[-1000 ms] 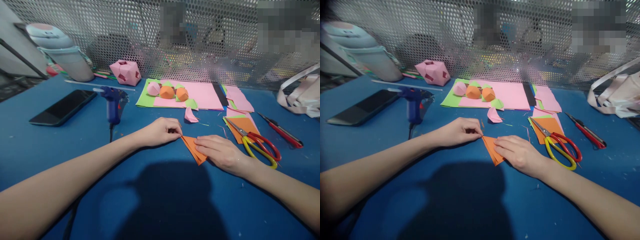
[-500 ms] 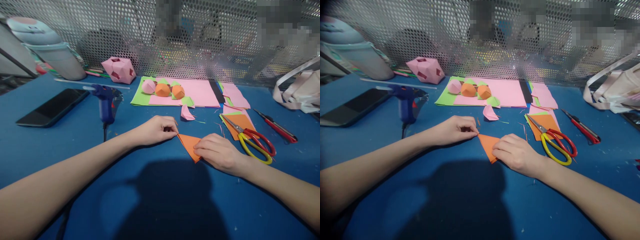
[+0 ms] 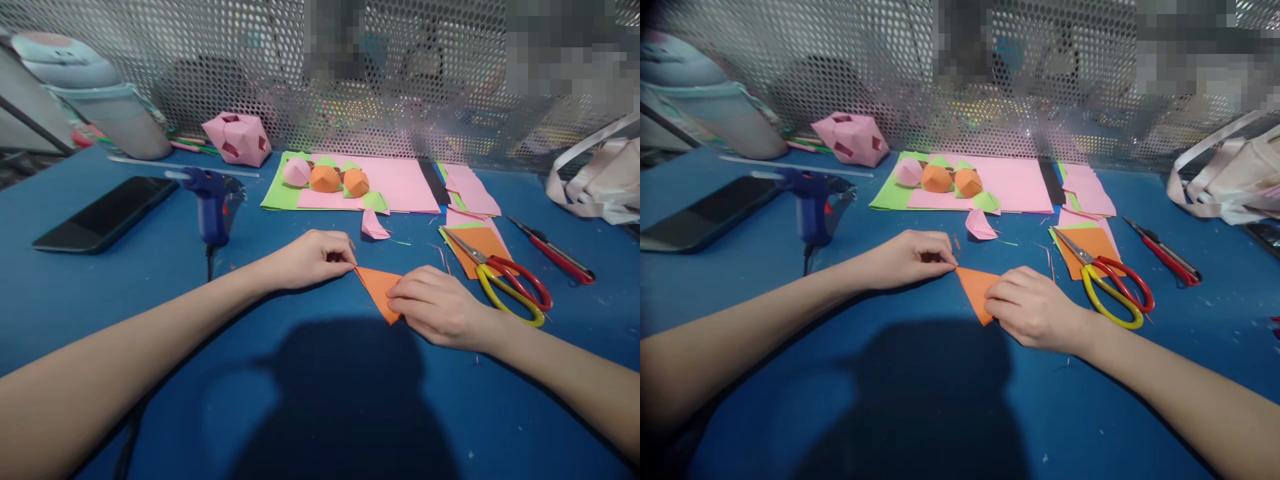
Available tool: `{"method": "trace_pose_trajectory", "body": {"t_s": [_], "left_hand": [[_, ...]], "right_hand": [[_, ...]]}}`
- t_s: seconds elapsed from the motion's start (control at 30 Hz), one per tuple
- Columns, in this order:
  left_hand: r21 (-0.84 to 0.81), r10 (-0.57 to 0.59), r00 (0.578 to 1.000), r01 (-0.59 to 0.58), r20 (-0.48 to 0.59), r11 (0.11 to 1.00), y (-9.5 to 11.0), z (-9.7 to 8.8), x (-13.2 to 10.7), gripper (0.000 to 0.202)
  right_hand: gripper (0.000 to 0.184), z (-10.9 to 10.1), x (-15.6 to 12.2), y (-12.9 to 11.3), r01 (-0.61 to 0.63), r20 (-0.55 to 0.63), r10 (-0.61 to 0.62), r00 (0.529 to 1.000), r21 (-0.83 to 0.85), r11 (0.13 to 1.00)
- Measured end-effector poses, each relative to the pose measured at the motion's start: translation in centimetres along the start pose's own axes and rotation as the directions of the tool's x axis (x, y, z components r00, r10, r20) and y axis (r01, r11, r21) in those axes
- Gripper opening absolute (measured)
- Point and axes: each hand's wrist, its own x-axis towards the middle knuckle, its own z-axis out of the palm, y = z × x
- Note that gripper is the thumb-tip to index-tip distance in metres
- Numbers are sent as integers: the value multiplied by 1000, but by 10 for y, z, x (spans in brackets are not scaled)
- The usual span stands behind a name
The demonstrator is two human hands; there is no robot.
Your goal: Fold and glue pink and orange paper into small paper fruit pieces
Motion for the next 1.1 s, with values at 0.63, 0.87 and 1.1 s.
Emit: {"method": "trace_pose_trajectory", "body": {"t_s": [0.63, 0.87, 1.1], "left_hand": [[-12, -28, 1000, 28, -15, 1000, 0, 0, -1, 13], [29, -49, 998, 50, -39, 998, -2, 0, -2, 14], [209, -47, 966, 102, -255, 973, 26, 2, -4, 18]], "right_hand": [[22, -1, -1, -1, 31, 20, -31, 999, -17, 999], [22, -6, -1, -9, 10, 86, -6, 996, -49, 999], [29, -14, 4, -15, -13, 194, 28, 981, -75, 997]]}}
